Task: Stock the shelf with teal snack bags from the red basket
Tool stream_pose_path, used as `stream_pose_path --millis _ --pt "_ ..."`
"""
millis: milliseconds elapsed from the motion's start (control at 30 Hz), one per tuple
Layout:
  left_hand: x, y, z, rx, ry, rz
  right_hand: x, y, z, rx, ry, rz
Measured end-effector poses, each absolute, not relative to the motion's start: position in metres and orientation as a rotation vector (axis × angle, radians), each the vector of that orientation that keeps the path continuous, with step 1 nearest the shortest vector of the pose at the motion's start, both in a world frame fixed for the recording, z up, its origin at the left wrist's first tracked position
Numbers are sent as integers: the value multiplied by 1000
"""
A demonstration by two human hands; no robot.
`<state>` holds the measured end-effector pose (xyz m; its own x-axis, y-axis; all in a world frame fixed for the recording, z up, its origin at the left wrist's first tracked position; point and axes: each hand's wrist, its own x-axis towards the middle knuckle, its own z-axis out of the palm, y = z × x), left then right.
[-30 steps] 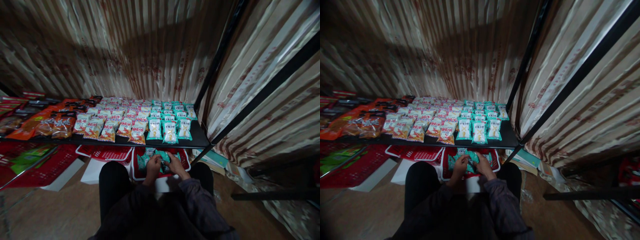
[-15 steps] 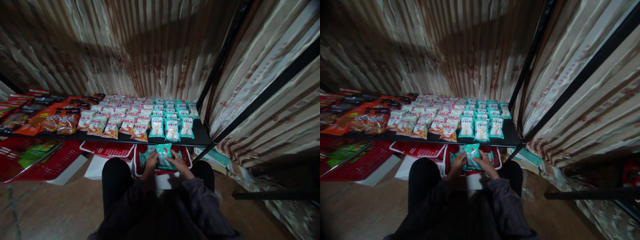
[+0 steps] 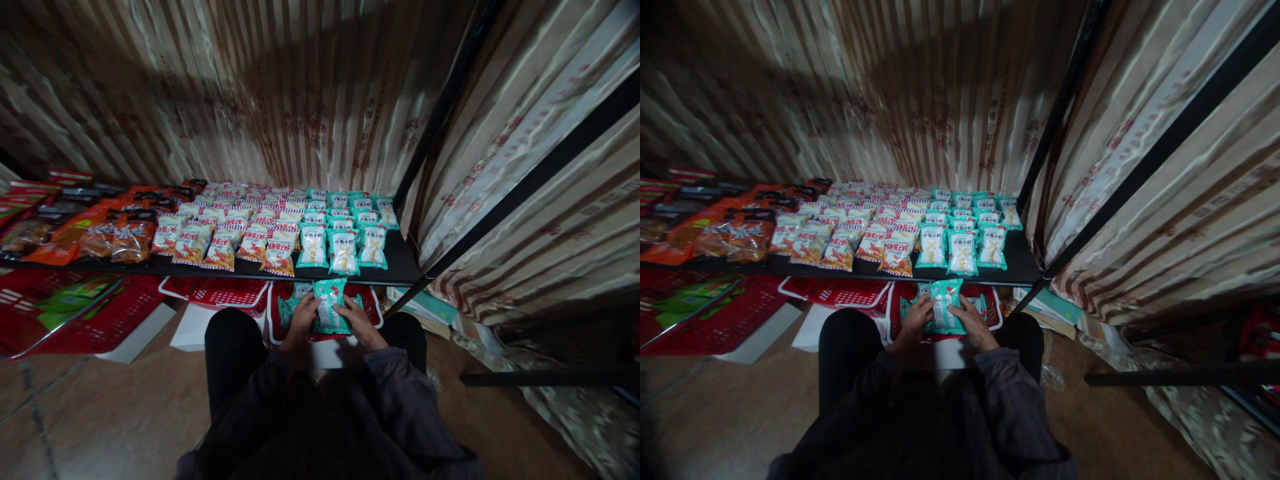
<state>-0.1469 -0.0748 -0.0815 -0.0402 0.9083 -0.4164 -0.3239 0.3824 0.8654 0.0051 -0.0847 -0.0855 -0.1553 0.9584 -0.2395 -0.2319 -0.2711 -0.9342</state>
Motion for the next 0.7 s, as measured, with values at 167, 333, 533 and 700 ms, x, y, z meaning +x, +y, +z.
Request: stream_pose_path --millis 167,333,533,700 --pt "-146 -78 -71 607 1225 1135 4 -88 -84 -1063 -928 1666" --pt "-146 -79 -67 682 1221 1132 5 -91 -86 -1017 -941 1693" --pt "-144 -78 -66 675 1148 1186 5 -92 -83 -1095 -1054 1607" --pt "-142 -78 -65 745 1108 1174 5 -86 -78 -1136 -972 1549"
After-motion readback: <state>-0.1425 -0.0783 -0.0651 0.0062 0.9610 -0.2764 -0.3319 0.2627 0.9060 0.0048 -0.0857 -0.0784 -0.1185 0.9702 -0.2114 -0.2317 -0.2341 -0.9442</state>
